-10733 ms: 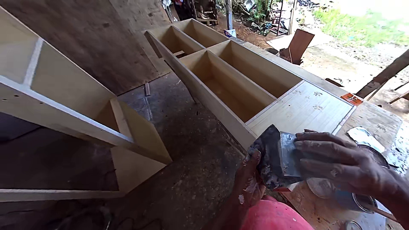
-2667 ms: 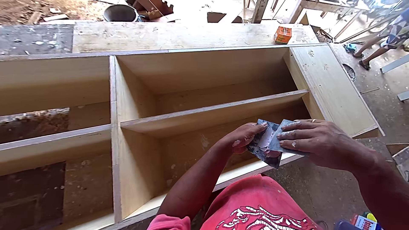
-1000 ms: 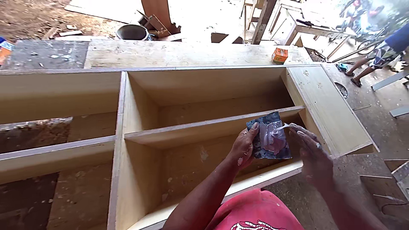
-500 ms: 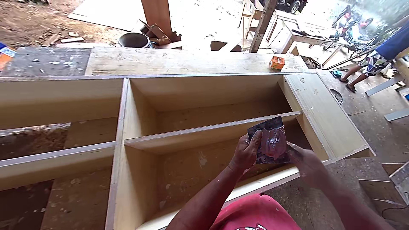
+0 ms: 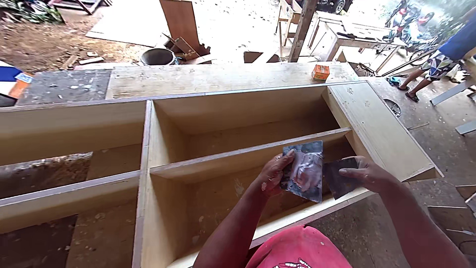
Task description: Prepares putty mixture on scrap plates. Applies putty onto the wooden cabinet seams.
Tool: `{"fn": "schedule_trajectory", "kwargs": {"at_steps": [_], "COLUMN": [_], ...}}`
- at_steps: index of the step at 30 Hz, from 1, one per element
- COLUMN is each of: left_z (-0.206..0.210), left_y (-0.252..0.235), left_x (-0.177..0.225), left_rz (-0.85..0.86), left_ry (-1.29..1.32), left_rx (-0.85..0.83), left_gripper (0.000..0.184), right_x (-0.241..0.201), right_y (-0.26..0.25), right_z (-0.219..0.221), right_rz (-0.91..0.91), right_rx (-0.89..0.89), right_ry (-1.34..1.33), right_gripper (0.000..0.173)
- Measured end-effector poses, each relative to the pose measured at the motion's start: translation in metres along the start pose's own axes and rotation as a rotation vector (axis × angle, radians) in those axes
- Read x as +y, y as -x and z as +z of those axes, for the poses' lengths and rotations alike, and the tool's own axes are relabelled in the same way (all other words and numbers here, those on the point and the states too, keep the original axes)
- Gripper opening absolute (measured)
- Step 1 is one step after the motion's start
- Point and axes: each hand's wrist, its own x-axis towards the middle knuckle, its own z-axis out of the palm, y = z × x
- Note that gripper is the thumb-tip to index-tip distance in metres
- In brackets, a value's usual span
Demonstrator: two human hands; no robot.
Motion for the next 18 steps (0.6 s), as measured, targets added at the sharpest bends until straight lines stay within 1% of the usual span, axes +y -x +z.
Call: {"fn": "schedule_trajectory", "kwargs": {"at_steps": [1, 2, 3, 6, 8, 10, 14, 18], "left_z": [-0.003, -0.005, -0.005, 0.004, 0.015, 0.025, 0.04, 0.046], "left_y": [0.002, 0.004, 0.003, 0.001, -0.003, -0.006, -0.006, -0.006], "left_x": [0.006, 0.011, 0.014, 0.014, 0.007, -0.008, -0.04, -0.057], "left_rz": [0.022, 0.044, 0.078, 0.209, 0.303, 0.382, 0.474, 0.576], "left_ry": [-0.018, -0.046, -0.079, -0.171, -0.231, -0.31, -0.48, -0.724], "left_rx": [0.042, 0.087, 0.138, 0.278, 0.339, 0.342, 0.348, 0.32], "left_gripper": [0.03, 0.03, 0.031, 0.037, 0.038, 0.038, 0.037, 0.045], "right_x": [0.004, 0.005, 0.002, -0.012, -0.009, 0.001, 0.01, 0.009], "right_y": [0.006, 0.013, 0.02, 0.035, 0.035, 0.027, 0.013, 0.007], "right_z": [0.001, 0.005, 0.014, 0.067, 0.103, 0.123, 0.134, 0.136], "right_rz": [0.029, 0.0, -0.068, -0.257, -0.301, -0.262, -0.169, -0.053], "right_rx": [0.111, 0.204, 0.29, 0.516, 0.602, 0.684, 0.856, 0.922], "right_ry": [0.036, -0.005, -0.08, -0.266, -0.323, -0.372, -0.452, -0.502], "right_gripper": [0.02, 0.021, 0.021, 0.02, 0.02, 0.018, 0.015, 0.014]}}
